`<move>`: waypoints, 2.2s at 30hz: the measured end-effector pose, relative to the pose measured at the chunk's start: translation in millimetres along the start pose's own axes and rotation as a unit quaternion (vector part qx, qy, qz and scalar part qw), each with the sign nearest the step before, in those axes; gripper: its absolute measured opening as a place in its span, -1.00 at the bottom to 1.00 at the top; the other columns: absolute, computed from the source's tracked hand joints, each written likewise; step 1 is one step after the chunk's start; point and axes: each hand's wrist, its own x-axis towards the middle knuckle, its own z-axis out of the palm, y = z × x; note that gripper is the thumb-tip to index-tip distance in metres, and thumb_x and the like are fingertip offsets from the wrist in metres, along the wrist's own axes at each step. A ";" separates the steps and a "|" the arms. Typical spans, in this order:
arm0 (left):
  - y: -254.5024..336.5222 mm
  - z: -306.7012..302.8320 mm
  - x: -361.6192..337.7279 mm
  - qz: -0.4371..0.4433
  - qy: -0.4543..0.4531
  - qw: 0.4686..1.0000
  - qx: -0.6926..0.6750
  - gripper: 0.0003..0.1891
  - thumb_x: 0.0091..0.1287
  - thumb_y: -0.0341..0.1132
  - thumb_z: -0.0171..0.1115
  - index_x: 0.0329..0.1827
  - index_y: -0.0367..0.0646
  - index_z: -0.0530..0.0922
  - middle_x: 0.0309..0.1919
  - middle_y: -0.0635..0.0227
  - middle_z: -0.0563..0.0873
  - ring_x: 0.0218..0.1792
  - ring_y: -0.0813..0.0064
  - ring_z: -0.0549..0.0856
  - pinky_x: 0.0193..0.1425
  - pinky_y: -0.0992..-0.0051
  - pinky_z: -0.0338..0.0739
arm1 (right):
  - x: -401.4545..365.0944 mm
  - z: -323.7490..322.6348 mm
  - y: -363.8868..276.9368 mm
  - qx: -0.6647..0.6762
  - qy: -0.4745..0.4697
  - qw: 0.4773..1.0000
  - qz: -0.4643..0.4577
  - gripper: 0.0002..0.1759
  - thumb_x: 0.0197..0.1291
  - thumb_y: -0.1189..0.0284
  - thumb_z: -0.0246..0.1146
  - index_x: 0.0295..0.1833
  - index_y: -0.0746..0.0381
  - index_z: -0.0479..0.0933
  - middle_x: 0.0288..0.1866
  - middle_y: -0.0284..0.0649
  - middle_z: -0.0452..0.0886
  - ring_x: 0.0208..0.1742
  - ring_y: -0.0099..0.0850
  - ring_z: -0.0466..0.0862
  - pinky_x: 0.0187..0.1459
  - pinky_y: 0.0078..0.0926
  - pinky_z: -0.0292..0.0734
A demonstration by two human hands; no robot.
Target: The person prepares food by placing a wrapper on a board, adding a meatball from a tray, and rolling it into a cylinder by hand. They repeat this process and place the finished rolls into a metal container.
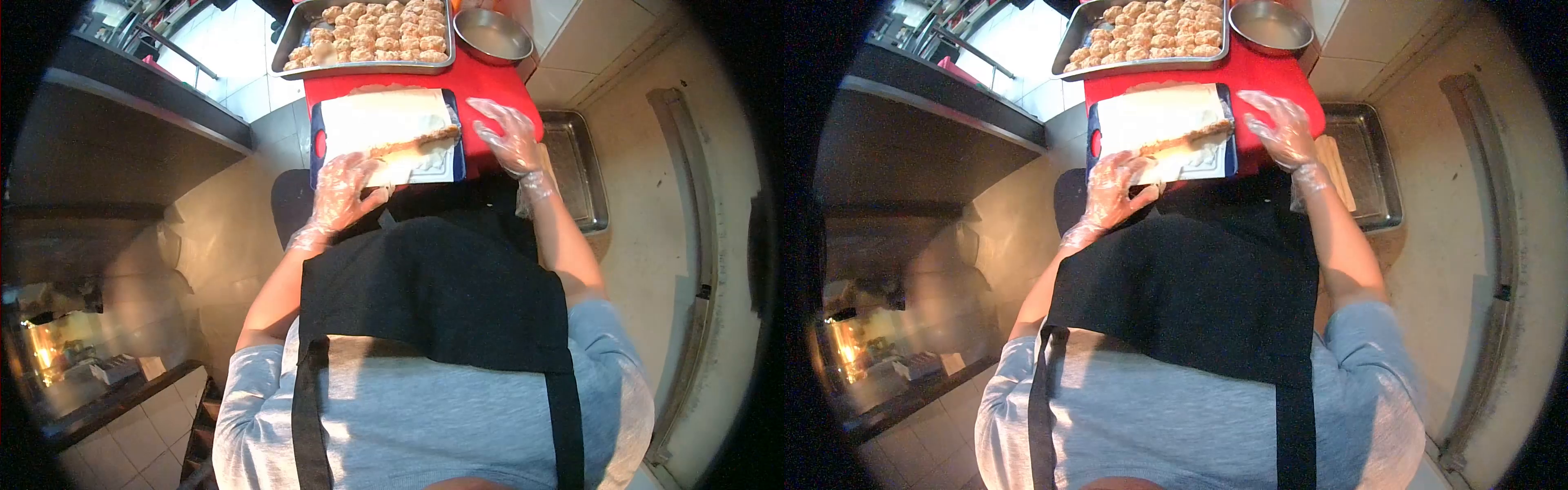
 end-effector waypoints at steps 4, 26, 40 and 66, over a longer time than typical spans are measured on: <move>-9.3 28.8 9.7 0.039 -0.017 0.998 -0.052 -0.75 0.18 -0.22 0.40 -0.13 -0.09 0.66 -0.09 0.16 0.69 0.01 0.10 0.62 0.14 0.12 0.45 | -38.0 0.7 3.3 -0.046 0.059 0.997 0.012 -0.52 0.19 0.17 0.36 0.22 0.03 0.57 0.22 -0.25 0.62 0.17 -0.24 0.60 0.19 -0.18 0.46; -73.6 41.6 80.1 -0.130 0.016 0.991 -0.016 -0.84 0.32 -0.26 0.22 -0.15 -0.11 0.51 -0.34 0.07 0.64 -0.22 -0.04 0.63 -0.12 0.07 0.50 | 72.2 89.4 -12.3 -0.124 -0.026 0.988 -0.089 -0.76 0.10 0.23 0.33 -0.22 0.15 0.58 -0.32 -0.16 0.67 -0.16 -0.17 0.66 -0.09 -0.19 0.54; -137.0 45.7 113.7 0.005 -0.069 0.994 -0.087 -0.66 0.23 -0.34 0.25 0.09 0.01 0.67 0.15 0.15 0.65 0.18 0.08 0.59 0.33 0.19 0.44 | 64.5 111.4 -35.2 -0.008 -0.237 0.963 -0.127 -0.69 0.12 0.16 0.33 -0.15 0.16 0.60 -0.10 -0.09 0.61 0.04 -0.07 0.57 0.12 -0.10 0.44; -143.2 47.7 107.3 0.017 -0.070 0.997 -0.004 -0.58 0.30 -0.36 0.13 0.19 0.28 0.65 0.08 0.24 0.65 0.15 0.18 0.57 0.38 0.25 0.35 | 73.8 152.5 -94.9 0.085 -0.228 0.960 -0.140 -0.67 0.06 0.27 0.39 -0.07 0.17 0.63 -0.09 -0.06 0.64 0.02 -0.03 0.60 0.11 -0.06 0.47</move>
